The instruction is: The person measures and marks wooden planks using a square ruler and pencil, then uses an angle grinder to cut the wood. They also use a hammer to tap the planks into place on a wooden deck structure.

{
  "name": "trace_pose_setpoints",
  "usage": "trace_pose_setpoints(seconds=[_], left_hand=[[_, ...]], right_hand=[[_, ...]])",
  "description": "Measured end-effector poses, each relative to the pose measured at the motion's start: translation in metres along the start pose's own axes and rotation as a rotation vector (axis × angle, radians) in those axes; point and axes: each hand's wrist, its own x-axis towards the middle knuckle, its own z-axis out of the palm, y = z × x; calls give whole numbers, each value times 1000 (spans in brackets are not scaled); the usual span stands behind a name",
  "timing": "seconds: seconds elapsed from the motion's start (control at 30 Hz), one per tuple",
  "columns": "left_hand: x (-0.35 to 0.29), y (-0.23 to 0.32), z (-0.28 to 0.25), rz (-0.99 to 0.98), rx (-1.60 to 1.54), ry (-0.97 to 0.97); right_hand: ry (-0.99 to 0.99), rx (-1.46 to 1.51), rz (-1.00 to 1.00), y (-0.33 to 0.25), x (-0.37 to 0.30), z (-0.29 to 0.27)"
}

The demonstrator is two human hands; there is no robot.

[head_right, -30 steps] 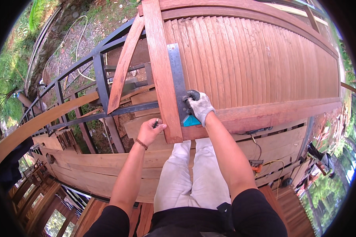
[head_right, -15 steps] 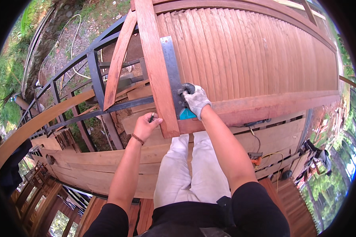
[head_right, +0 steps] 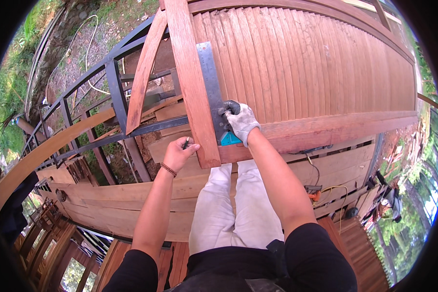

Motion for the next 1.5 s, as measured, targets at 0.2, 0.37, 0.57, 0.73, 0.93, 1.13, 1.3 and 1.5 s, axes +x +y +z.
trace_pose_setpoints(seconds=[0.2, 0.37, 0.57, 0.73, 0.93, 1.13, 1.3, 1.5], left_hand=[[-3, 7, -4, -13, 35, -25], [-3, 20, -5, -13, 65, -17], [-1, 6, -2, 7, 119, 5], [-3, 12, 0, 8, 68, 21], [-3, 12, 2, -5, 44, 13], [-1, 8, -1, -13, 31, -6], [-1, 2, 1, -5, -50, -2], [2, -3, 0, -3, 11, 10]], right_hand=[[-1, 48, 2, 9, 2, 2], [-2, 140, 28, 10, 3, 1], [21, 77, 40, 5, 0, 3], [28, -17, 7, 7, 2, 2], [63, -10, 2, 6, -3, 4], [31, -40, 18, -6, -8, 5], [27, -37, 30, -13, -12, 6], [32, -69, -4, -5, -7, 2]])
